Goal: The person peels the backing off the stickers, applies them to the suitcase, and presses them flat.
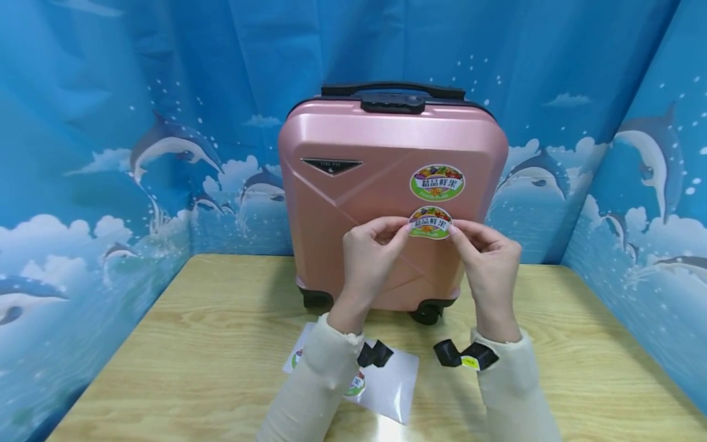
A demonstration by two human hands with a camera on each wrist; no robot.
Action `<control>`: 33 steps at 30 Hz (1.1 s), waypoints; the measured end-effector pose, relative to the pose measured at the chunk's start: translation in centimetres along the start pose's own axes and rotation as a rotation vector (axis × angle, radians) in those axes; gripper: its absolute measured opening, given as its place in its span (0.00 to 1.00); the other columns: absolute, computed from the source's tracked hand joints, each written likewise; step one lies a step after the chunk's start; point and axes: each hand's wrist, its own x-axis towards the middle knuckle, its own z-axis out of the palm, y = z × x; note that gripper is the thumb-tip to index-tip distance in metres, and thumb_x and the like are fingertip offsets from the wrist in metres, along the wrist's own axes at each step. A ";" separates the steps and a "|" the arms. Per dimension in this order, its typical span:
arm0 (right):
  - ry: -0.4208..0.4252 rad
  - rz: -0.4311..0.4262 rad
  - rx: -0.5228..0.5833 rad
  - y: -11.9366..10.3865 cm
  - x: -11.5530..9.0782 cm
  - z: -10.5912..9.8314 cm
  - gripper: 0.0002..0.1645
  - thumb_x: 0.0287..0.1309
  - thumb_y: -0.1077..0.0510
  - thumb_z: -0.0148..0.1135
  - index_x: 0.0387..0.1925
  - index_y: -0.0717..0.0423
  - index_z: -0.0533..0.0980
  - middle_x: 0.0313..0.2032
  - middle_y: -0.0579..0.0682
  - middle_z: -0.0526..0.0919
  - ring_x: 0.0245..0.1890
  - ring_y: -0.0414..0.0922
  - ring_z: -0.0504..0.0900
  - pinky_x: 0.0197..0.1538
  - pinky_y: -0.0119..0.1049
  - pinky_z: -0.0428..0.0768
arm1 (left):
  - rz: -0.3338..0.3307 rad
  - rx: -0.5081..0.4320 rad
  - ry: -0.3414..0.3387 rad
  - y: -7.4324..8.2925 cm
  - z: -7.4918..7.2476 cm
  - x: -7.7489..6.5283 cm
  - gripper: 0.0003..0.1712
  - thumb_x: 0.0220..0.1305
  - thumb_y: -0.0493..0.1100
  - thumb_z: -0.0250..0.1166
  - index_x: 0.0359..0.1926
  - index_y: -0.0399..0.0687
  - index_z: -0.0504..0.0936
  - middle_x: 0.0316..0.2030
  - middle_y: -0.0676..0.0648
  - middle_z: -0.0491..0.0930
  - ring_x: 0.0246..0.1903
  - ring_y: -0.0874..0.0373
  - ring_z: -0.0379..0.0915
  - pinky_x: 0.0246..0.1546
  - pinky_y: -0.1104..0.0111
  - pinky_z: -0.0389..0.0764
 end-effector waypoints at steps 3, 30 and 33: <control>0.006 -0.005 0.002 0.1 0.0 -0.1 0.13 0.50 0.58 0.71 0.35 0.65 0.83 0.30 0.51 0.86 0.25 0.41 0.80 0.31 0.25 0.79 | 0.005 0.001 -0.003 -0.1 0.1 0.0 0.08 0.58 0.41 0.68 0.35 0.41 0.87 0.29 0.49 0.86 0.24 0.67 0.78 0.24 0.75 0.79; 0.026 -0.011 -0.047 0.7 -0.2 0.3 0.13 0.51 0.58 0.70 0.38 0.62 0.83 0.32 0.48 0.86 0.27 0.39 0.80 0.31 0.24 0.78 | 0.023 0.103 0.065 -0.4 0.7 -0.1 0.08 0.58 0.41 0.67 0.37 0.43 0.87 0.31 0.49 0.86 0.23 0.67 0.78 0.24 0.77 0.77; 0.035 -0.020 -0.036 0.7 -0.1 0.4 0.13 0.51 0.59 0.69 0.38 0.63 0.83 0.31 0.45 0.86 0.27 0.39 0.82 0.32 0.25 0.79 | 0.046 0.144 0.078 -0.3 0.7 -0.1 0.08 0.58 0.42 0.67 0.36 0.43 0.87 0.30 0.50 0.86 0.23 0.67 0.78 0.23 0.78 0.77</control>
